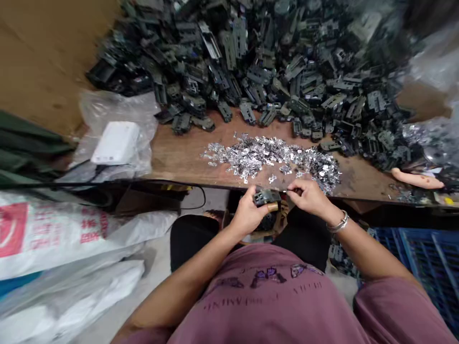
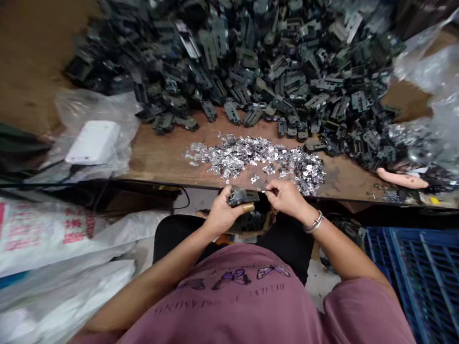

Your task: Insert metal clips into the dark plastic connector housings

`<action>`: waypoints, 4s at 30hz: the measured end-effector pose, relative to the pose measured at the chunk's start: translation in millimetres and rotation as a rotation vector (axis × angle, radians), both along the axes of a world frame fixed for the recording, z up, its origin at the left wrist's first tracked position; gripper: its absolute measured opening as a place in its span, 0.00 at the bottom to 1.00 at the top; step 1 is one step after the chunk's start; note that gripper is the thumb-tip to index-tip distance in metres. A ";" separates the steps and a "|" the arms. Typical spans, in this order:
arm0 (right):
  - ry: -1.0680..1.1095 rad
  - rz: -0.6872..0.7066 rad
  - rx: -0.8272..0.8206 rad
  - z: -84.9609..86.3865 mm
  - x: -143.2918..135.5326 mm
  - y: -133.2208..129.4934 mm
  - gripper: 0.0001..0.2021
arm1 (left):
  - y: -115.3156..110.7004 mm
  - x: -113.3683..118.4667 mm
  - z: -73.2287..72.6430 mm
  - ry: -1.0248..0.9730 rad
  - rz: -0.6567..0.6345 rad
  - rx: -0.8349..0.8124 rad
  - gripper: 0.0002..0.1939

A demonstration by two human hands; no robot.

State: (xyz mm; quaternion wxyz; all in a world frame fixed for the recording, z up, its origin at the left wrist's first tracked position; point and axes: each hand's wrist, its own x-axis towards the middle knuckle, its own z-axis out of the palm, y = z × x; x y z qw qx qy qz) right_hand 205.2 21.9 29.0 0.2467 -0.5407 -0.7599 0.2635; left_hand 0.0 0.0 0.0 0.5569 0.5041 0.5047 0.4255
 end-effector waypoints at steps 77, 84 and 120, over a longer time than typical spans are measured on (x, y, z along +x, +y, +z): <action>-0.138 0.087 0.061 -11.8 -45.8 30.1 0.13 | -28.6 -40.4 4.9 -0.613 -0.082 -0.517 0.24; -0.814 -0.022 0.086 -14.7 -54.2 84.9 0.12 | -20.2 -37.2 9.6 -0.692 0.023 -0.571 0.14; 0.389 0.123 0.423 -24.3 -77.3 -26.5 0.04 | -24.4 -24.6 10.3 -0.161 -0.032 -0.121 0.18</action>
